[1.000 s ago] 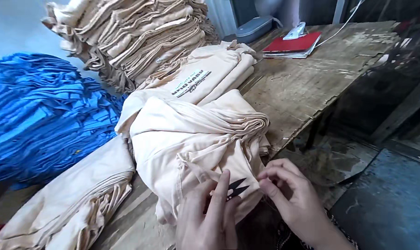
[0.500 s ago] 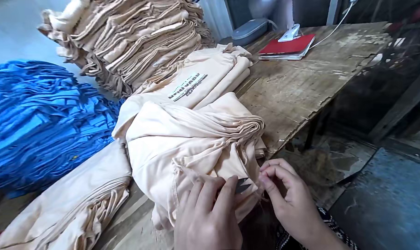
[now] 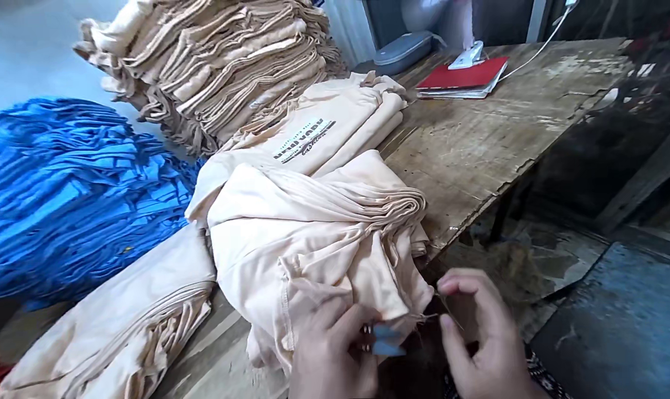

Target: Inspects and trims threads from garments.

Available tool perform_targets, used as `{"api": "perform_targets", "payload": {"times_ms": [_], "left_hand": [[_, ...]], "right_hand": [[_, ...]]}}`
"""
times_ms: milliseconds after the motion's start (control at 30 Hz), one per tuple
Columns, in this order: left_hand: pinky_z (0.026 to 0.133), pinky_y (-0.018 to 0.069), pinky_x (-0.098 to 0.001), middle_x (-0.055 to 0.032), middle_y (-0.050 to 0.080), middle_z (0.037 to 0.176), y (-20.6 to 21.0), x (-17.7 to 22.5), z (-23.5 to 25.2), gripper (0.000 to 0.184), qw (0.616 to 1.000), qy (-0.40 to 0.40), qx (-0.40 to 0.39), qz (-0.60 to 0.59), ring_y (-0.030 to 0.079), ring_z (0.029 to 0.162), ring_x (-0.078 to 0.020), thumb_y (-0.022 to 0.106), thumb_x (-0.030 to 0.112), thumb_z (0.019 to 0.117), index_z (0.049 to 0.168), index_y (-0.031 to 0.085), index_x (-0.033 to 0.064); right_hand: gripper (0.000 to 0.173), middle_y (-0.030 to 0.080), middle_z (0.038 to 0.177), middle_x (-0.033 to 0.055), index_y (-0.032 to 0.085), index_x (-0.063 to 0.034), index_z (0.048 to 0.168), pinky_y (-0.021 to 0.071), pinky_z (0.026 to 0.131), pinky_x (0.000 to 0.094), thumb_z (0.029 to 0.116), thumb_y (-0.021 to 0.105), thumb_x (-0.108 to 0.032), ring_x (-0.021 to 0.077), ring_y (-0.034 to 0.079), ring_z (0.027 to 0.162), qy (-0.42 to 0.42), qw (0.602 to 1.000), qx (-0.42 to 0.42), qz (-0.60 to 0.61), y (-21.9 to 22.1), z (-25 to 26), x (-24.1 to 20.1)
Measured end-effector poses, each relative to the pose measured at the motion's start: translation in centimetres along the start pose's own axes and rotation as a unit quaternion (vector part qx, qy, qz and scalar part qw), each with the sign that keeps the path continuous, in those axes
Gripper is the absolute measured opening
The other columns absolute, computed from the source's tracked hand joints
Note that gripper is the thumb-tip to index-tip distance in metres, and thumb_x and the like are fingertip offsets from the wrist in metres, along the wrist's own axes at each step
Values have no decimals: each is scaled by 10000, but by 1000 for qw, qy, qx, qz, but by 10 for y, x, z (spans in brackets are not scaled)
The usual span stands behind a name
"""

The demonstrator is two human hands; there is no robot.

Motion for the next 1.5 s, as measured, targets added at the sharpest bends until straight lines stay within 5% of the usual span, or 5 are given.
{"api": "perform_targets", "payload": {"times_ms": [367, 433, 600, 1000, 1500], "left_hand": [[590, 528, -218, 46, 688, 868, -12, -39, 19, 126, 972, -71, 15, -224, 629, 702, -66, 588, 157, 1004, 1039, 709, 140], [591, 532, -225, 37, 696, 868, -7, -43, 22, 141, 967, -89, 16, -236, 637, 703, -78, 575, 160, 1010, 1041, 710, 136], [662, 613, -248, 9, 743, 1006, -8, -30, 11, 262, 961, -60, 5, -268, 706, 796, -95, 715, 101, 905, 1166, 726, 95], [800, 382, -375, -16, 702, 965, -26, 52, -25, 198, 933, 245, 188, 183, 548, 822, -187, 677, 213, 969, 1151, 753, 195], [794, 427, -393, -13, 688, 952, -13, 42, -5, 204, 950, 233, 161, 135, 591, 835, -185, 646, 319, 992, 1146, 725, 211]], "right_hand": [[210, 709, 986, 81, 627, -14, 1196, 593, 811, 302, 1027, 605, -137, 137, 691, 907, 88, 925, -6, 370, 59, 35, 0], [481, 674, 1139, 64, 654, -42, 1251, 607, 882, 312, 911, 787, -355, 135, 666, 1040, 12, 966, -41, 257, 57, 32, -14], [141, 661, 887, -93, 773, -290, 1034, 422, 980, 365, 921, 741, -212, 59, 592, 887, -183, 977, 91, -58, 9, -8, -37], [32, 613, 924, -95, 725, -249, 982, 438, 964, 283, 950, 732, -250, 45, 570, 933, -163, 984, 69, -37, 4, -23, -38], [124, 636, 839, -98, 711, -230, 940, 459, 921, 286, 957, 734, -350, 33, 592, 832, -138, 989, 56, 0, -2, -23, -32]]}}
Point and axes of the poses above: each hand's wrist, its own z-axis towards the middle knuckle, its own y-axis out of the palm, x = y × z, the point moved 10 cm from there along z, towards the middle knuckle
